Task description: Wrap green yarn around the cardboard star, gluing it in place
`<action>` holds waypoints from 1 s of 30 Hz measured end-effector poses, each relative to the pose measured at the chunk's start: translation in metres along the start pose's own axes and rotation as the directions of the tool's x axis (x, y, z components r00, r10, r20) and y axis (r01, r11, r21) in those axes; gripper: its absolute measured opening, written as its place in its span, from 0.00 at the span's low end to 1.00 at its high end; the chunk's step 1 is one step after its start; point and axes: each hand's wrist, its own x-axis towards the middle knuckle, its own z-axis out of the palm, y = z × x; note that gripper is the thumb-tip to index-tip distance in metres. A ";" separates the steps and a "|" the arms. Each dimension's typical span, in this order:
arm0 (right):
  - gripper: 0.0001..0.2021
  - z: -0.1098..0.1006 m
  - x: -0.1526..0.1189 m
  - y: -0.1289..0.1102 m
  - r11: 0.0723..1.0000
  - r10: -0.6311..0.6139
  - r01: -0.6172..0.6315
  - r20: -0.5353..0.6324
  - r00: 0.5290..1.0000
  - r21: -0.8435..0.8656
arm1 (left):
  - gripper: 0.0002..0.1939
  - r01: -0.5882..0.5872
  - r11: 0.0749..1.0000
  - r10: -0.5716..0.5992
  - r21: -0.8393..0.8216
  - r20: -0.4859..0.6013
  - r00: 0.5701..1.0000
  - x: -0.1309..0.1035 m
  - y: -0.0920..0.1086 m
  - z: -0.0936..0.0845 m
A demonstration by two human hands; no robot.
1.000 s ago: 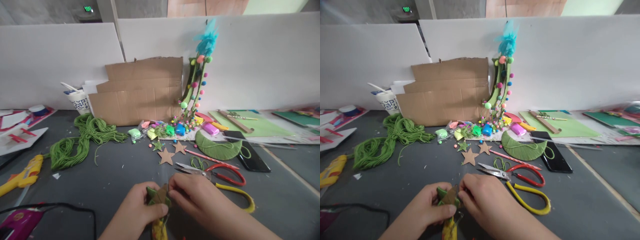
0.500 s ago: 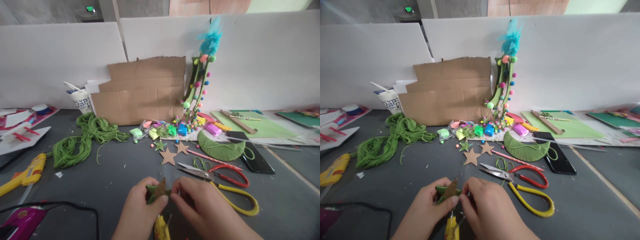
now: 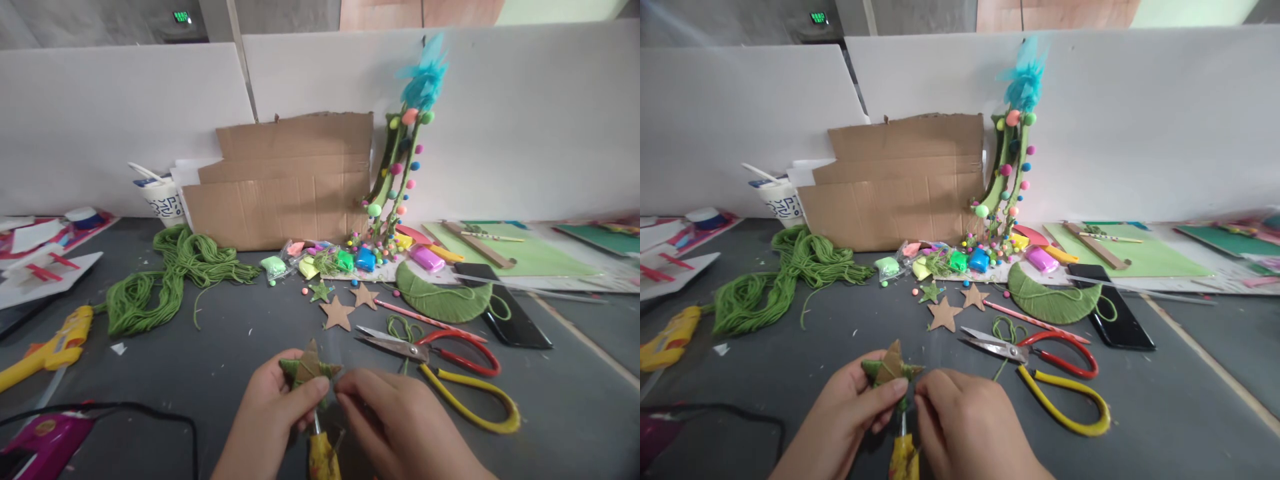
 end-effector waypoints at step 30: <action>0.07 -0.045 0.009 0.002 0.996 -0.093 0.093 0.163 0.982 0.006 | 0.08 0.078 0.979 -0.144 0.189 0.367 0.919 0.001 0.005 0.000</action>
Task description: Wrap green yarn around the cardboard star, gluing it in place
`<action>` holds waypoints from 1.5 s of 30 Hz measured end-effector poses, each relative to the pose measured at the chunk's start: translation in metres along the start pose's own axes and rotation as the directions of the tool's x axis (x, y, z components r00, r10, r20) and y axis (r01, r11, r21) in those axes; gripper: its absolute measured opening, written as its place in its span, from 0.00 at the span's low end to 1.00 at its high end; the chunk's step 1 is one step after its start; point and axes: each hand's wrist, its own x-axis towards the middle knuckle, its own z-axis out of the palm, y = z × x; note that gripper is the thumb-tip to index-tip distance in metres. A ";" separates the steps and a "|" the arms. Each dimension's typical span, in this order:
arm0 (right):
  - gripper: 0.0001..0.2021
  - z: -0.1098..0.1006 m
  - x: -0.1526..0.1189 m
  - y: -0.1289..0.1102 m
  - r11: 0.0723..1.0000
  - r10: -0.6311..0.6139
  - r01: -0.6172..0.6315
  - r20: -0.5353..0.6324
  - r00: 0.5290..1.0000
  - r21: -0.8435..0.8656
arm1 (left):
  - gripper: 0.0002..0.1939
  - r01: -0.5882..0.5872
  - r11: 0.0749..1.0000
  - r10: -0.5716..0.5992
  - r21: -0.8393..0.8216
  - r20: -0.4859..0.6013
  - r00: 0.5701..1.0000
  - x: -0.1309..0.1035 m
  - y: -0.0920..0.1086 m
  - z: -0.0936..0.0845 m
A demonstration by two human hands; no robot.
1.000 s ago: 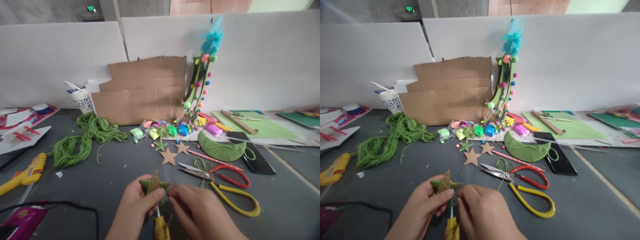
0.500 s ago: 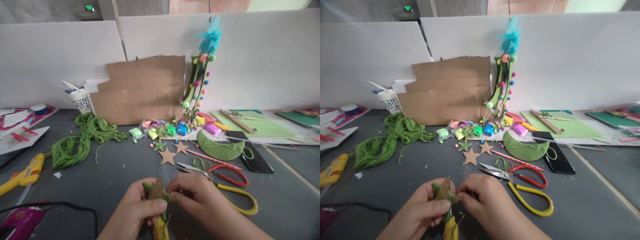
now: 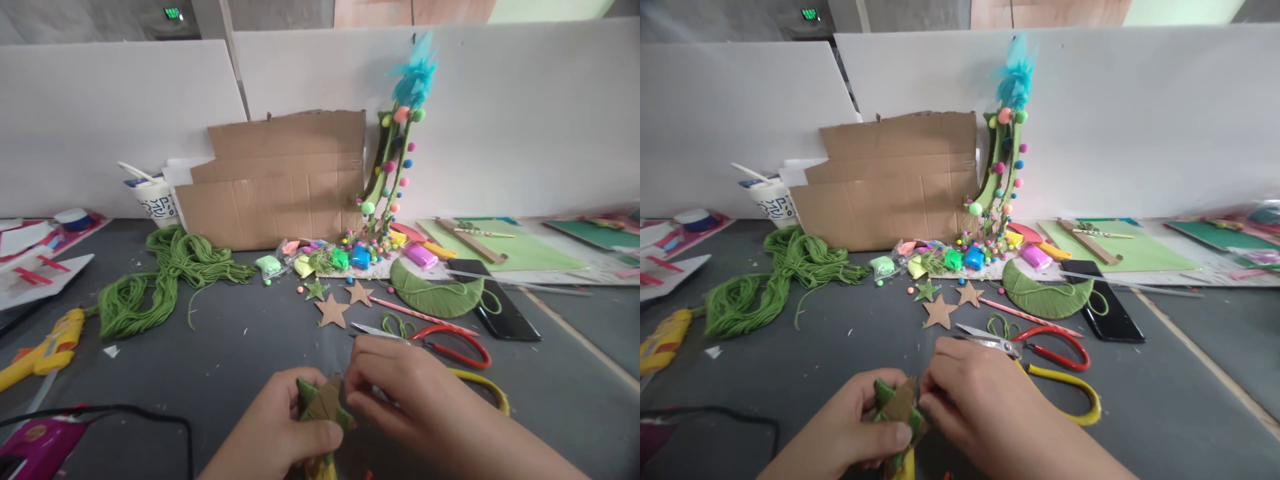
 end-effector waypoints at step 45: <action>0.08 0.011 0.005 0.004 0.943 0.114 -0.121 0.040 0.993 0.311 | 0.08 0.043 0.984 -0.055 -0.170 -0.067 0.996 -0.007 0.011 -0.001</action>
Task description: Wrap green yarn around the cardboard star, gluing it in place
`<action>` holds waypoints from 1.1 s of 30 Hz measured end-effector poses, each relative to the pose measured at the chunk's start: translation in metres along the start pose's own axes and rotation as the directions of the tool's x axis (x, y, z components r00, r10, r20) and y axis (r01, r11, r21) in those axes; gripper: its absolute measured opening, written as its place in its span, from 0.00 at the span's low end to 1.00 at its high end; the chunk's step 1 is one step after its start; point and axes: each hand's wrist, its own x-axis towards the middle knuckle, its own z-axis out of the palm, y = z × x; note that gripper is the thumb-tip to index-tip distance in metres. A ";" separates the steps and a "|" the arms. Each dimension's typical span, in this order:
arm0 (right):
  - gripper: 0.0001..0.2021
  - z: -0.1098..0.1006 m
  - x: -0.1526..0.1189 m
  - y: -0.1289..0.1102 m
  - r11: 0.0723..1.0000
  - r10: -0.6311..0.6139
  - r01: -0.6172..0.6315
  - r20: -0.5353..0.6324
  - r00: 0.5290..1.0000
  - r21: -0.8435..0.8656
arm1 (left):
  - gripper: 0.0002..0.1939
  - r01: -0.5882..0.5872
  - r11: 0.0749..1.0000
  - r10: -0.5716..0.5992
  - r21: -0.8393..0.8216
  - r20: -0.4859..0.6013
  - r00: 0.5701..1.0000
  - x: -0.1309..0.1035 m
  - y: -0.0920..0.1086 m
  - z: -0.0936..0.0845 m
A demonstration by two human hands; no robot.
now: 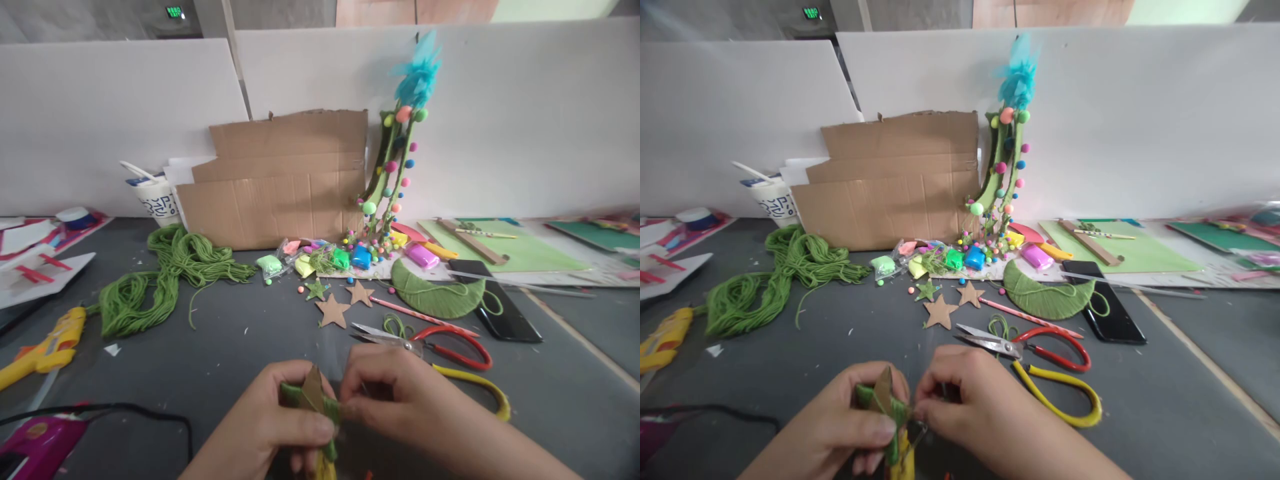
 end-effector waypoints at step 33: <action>0.12 0.020 -0.011 -0.005 0.877 -0.226 0.114 -0.192 0.955 -0.466 | 0.09 -0.100 0.979 0.136 0.177 -0.209 0.968 0.006 -0.010 0.003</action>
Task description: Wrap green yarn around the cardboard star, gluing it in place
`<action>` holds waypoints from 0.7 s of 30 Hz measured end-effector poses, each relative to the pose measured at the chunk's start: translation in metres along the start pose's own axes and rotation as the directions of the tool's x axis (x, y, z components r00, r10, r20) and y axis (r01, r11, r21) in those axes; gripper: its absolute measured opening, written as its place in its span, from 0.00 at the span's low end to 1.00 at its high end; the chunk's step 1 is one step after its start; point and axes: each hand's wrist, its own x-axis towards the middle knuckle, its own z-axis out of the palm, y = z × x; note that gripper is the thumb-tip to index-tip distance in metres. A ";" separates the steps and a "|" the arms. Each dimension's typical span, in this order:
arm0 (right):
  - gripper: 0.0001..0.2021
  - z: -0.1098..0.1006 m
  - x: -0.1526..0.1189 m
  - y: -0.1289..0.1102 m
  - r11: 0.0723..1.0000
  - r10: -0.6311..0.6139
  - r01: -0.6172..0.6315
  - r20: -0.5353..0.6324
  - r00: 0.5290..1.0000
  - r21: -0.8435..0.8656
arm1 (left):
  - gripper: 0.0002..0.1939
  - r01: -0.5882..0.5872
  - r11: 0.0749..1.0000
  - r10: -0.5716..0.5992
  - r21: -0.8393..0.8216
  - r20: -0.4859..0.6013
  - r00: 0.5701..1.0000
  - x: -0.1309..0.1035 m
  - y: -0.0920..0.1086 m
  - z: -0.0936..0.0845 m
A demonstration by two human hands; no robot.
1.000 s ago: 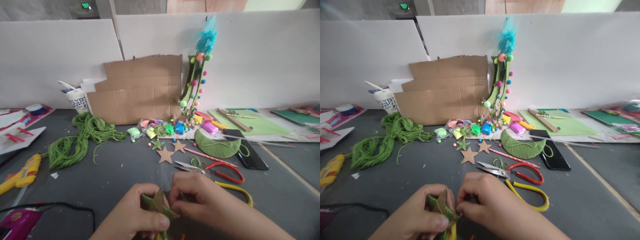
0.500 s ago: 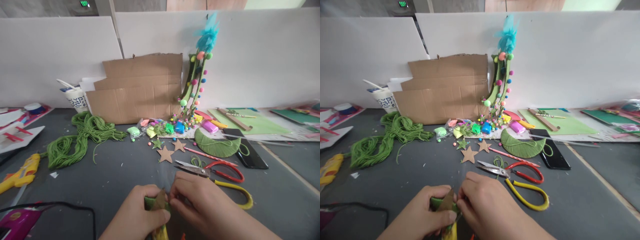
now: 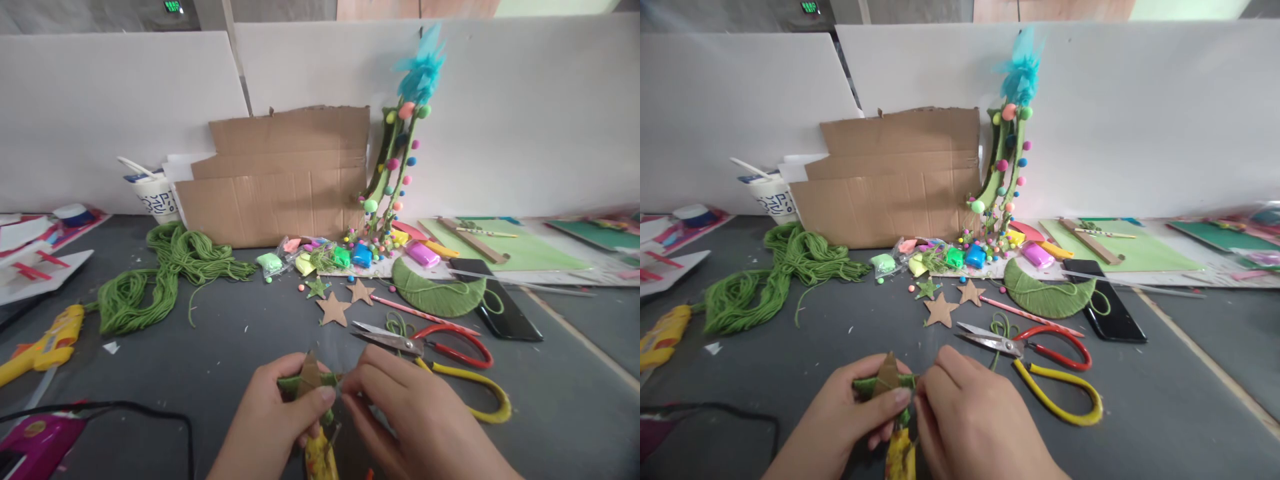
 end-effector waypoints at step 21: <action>0.09 -0.018 0.009 0.013 0.937 0.052 -0.147 0.292 0.955 0.316 | 0.09 0.100 0.995 -0.093 -0.016 0.230 0.969 -0.008 0.005 -0.007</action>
